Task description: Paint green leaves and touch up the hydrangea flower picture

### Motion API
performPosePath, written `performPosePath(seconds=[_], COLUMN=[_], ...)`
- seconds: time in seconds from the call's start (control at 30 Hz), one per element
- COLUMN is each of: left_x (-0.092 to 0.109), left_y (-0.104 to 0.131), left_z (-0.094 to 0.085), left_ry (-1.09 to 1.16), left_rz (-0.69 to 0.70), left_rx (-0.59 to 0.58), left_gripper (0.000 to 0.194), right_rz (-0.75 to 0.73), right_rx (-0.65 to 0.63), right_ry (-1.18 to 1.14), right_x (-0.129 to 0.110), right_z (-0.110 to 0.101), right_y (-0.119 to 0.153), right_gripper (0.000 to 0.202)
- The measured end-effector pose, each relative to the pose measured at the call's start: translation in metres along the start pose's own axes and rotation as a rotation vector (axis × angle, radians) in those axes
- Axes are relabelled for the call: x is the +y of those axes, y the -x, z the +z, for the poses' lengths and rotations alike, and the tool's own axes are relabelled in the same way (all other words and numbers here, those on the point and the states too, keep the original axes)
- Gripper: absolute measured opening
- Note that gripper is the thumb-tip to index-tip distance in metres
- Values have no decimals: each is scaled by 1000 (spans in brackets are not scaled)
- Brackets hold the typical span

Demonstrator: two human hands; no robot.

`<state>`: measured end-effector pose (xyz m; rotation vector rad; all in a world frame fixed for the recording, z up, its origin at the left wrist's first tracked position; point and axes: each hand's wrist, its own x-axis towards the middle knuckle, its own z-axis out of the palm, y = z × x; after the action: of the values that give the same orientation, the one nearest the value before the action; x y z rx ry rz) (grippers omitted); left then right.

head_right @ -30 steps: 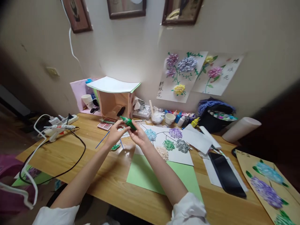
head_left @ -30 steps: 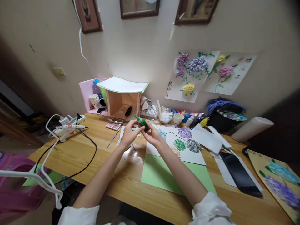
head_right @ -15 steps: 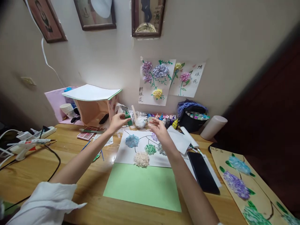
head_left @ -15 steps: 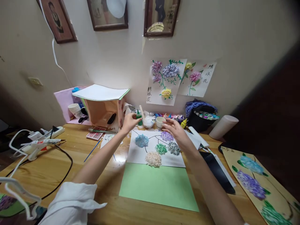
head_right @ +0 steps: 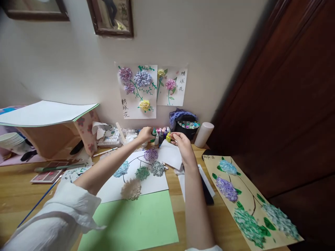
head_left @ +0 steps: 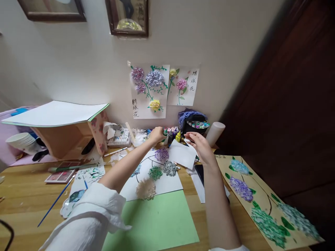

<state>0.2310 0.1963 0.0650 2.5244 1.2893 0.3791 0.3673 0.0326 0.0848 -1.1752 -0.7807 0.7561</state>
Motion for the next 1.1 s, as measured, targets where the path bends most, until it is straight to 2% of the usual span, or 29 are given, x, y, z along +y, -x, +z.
performPosePath(seconds=[0.13, 0.3, 0.53, 0.73, 0.83, 0.9, 1.0, 1.07, 1.1], left_x=[-6, -12, -16, -14, -20, -29, -52, -76, -91], left_y=[-18, -24, -20, -3, 21, 46, 99, 144, 168], left_z=[5, 10, 14, 9, -3, -16, -38, -54, -61], left_ry=[-166, -295, -332, -293, -240, -196, -122, -59, 41], left_rz=[37, 102, 152, 91, 65, 58, 52, 39, 35], left_rx=[-92, -114, -5, 86, 130, 161, 200, 224, 261], left_gripper=[36, 35, 33, 37, 39, 40, 42, 38, 34], right_rz=[-3, 11, -7, -6, 8, 14, 18, 16, 10], right_rx=[16, 13, -14, -41, -57, -86, -145, -188, -217], right_ry=[-24, -51, 14, 46, 49, 58, 83, 127, 155], right_x=[0, 1, 3, 5, 5, 5, 3, 4, 5], right_z=[-10, -13, -12, -7, 0, 6, 16, 24, 30], right_y=[-3, -7, -8, -5, -1, 2, 9, 14, 18], right_gripper=[32, 32, 33, 34, 34, 34, 35, 35, 35])
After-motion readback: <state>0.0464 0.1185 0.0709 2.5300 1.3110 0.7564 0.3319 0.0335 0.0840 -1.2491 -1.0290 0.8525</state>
